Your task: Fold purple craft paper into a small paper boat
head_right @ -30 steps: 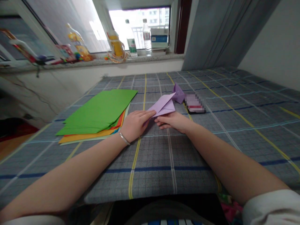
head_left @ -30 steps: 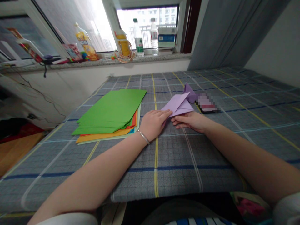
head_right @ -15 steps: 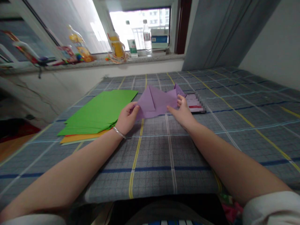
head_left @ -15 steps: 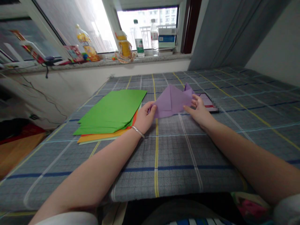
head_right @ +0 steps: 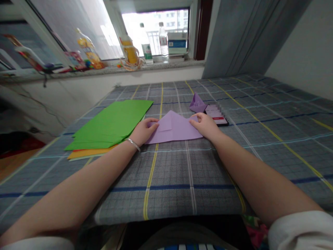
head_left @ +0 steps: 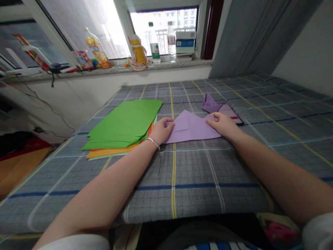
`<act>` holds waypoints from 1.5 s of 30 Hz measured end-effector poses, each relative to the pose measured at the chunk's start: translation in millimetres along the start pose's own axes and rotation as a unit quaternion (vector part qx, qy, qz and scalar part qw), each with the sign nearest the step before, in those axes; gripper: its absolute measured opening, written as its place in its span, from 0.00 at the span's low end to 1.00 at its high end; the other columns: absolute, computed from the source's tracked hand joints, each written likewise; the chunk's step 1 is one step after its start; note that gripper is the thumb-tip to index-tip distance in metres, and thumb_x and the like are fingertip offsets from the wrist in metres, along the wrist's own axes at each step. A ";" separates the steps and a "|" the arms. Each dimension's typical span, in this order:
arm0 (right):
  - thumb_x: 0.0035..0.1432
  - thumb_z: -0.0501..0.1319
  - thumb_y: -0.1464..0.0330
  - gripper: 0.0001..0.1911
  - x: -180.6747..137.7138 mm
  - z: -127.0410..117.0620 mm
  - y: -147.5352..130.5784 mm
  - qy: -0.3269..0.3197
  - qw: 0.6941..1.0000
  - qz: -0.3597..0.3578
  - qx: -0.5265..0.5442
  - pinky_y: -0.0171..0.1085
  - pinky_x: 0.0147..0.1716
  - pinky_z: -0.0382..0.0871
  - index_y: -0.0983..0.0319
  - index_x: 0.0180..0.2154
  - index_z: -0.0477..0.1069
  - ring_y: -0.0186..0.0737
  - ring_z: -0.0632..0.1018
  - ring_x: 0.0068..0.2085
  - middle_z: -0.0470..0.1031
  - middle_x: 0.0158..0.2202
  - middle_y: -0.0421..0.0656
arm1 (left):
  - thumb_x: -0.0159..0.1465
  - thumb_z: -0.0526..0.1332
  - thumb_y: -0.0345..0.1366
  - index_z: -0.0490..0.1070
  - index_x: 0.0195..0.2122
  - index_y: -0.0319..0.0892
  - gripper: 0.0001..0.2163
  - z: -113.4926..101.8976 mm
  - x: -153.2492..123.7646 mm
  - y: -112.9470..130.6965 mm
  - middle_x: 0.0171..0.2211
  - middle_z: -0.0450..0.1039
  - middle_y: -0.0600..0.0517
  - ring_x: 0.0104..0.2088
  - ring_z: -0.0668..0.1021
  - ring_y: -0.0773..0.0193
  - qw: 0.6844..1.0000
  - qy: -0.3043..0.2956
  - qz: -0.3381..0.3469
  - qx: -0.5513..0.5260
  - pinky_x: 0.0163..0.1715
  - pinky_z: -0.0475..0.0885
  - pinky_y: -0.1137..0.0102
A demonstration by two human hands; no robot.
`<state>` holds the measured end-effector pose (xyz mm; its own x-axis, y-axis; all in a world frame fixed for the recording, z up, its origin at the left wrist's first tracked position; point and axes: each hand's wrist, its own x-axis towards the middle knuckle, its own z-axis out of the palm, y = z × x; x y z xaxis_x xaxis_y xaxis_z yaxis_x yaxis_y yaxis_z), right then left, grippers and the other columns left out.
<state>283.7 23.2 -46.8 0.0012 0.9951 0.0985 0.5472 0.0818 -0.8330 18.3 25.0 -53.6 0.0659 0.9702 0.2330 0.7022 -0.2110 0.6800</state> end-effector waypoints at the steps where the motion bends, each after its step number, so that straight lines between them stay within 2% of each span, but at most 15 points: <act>1: 0.55 0.61 0.65 0.12 0.4 -0.8 0.6 -0.003 1.000 -0.002 -0.030 0.36 0.26 0.66 0.63 0.40 0.72 0.41 0.76 0.29 0.77 0.30 0.45 | 0.62 0.60 0.38 0.76 0.44 0.41 0.12 0.0 0.0 -0.6 0.35 0.77 0.49 0.33 0.77 0.60 1.000 -0.005 0.003 0.013 0.36 0.73 0.67; 9: 0.55 0.60 0.61 0.15 -3.6 -4.4 -3.4 -0.015 0.976 -0.026 -0.218 0.35 0.24 0.57 0.63 0.39 0.76 0.38 0.71 0.28 0.72 0.27 0.42 | 0.63 0.59 0.43 0.72 0.52 0.46 0.17 -2.7 -4.3 1.7 0.35 0.77 0.49 0.35 0.77 0.58 0.985 -0.041 0.023 0.163 0.37 0.71 0.65; 15: 0.55 0.60 0.60 0.15 -3.7 -3.0 -0.1 -0.030 0.959 -0.045 -0.280 0.36 0.27 0.60 0.61 0.41 0.76 0.41 0.74 0.32 0.76 0.33 0.45 | 0.62 0.59 0.44 0.68 0.56 0.47 0.21 -4.1 -7.4 9.1 0.37 0.76 0.48 0.39 0.77 0.56 0.974 -0.064 0.034 0.215 0.41 0.70 0.64; 17: 0.55 0.60 0.60 0.16 -4.8 -1.5 -0.4 -0.026 0.954 -0.047 -0.295 0.37 0.29 0.61 0.60 0.43 0.75 0.43 0.75 0.34 0.77 0.36 0.46 | 0.62 0.60 0.45 0.67 0.57 0.47 0.22 -4.5 -9.4 10.7 0.40 0.76 0.47 0.41 0.77 0.54 0.968 -0.059 0.066 0.235 0.43 0.70 0.62; 20: 0.55 0.61 0.61 0.18 -7.3 1.0 -2.1 -0.023 0.949 -0.055 -0.309 0.38 0.31 0.63 0.59 0.47 0.74 0.45 0.76 0.38 0.77 0.39 0.46 | 0.61 0.60 0.43 0.69 0.56 0.48 0.21 -4.8 -13.5 12.1 0.48 0.72 0.45 0.47 0.74 0.52 0.950 -0.031 0.151 0.272 0.48 0.68 0.58; 22: 0.56 0.62 0.62 0.18 -8.1 2.3 -2.8 -0.025 0.948 -0.073 -0.309 0.38 0.34 0.65 0.60 0.48 0.73 0.46 0.76 0.40 0.77 0.41 0.47 | 0.62 0.59 0.41 0.71 0.54 0.50 0.18 -4.1 -16.5 12.8 0.52 0.70 0.47 0.52 0.71 0.51 0.932 -0.024 0.219 0.289 0.54 0.63 0.54; 25: 0.56 0.62 0.67 0.16 -7.5 3.2 -2.2 -0.027 0.952 -0.094 -0.291 0.38 0.38 0.66 0.60 0.47 0.74 0.44 0.76 0.41 0.77 0.42 0.46 | 0.65 0.56 0.39 0.73 0.51 0.52 0.14 -1.0 -20.5 14.7 0.55 0.70 0.50 0.58 0.66 0.50 0.910 -0.056 0.291 0.290 0.61 0.53 0.48; 27: 0.56 0.62 0.69 0.15 -6.3 3.1 -1.3 -0.024 0.957 -0.093 -0.273 0.38 0.37 0.66 0.60 0.46 0.74 0.43 0.76 0.39 0.78 0.41 0.45 | 0.66 0.55 0.40 0.72 0.54 0.52 0.15 1.3 -22.1 15.8 0.58 0.68 0.50 0.59 0.65 0.49 0.910 -0.077 0.288 0.289 0.61 0.52 0.46; 29: 0.56 0.62 0.69 0.14 -5.1 2.8 -0.6 -0.019 0.962 -0.086 -0.260 0.37 0.35 0.66 0.60 0.45 0.75 0.42 0.76 0.38 0.78 0.40 0.44 | 0.67 0.54 0.41 0.68 0.57 0.51 0.18 2.9 -22.2 15.5 0.60 0.65 0.47 0.59 0.66 0.48 0.915 -0.092 0.262 0.291 0.59 0.56 0.45; 33: 0.55 0.62 0.70 0.14 -3.9 2.2 -0.4 -0.014 0.964 -0.080 -0.252 0.37 0.34 0.66 0.60 0.45 0.76 0.41 0.75 0.36 0.78 0.40 0.44 | 0.68 0.53 0.43 0.66 0.60 0.48 0.20 3.4 -18.1 10.5 0.60 0.64 0.44 0.56 0.70 0.53 0.918 -0.128 0.251 0.280 0.57 0.63 0.55; 36: 0.55 0.62 0.70 0.14 -3.9 2.1 -0.3 -0.013 0.963 -0.083 -0.255 0.38 0.34 0.66 0.60 0.45 0.75 0.41 0.75 0.36 0.78 0.39 0.44 | 0.68 0.54 0.42 0.68 0.58 0.50 0.18 3.4 -15.0 6.8 0.58 0.66 0.45 0.54 0.71 0.54 0.921 -0.122 0.258 0.266 0.57 0.63 0.57; 42: 0.56 0.61 0.70 0.14 -4.8 1.4 -0.1 -0.013 0.958 -0.084 -0.275 0.40 0.37 0.68 0.61 0.45 0.75 0.43 0.76 0.37 0.78 0.37 0.45 | 0.67 0.55 0.42 0.70 0.57 0.51 0.18 5.4 -13.6 5.0 0.56 0.68 0.45 0.54 0.71 0.55 0.925 -0.118 0.262 0.248 0.58 0.62 0.56; 45: 0.56 0.61 0.71 0.14 -4.7 1.7 0.4 -0.016 0.946 -0.120 -0.300 0.42 0.42 0.69 0.63 0.45 0.75 0.45 0.76 0.42 0.77 0.41 0.48 | 0.67 0.55 0.43 0.69 0.57 0.53 0.17 5.2 -14.5 5.6 0.59 0.66 0.45 0.57 0.68 0.51 0.921 -0.122 0.262 0.259 0.59 0.60 0.50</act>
<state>282.5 18.6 -48.5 -0.2032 0.9541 0.2200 0.9050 0.2687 -0.3298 25.0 10.4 -56.8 0.6054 0.7621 0.2295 0.7687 -0.6346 0.0797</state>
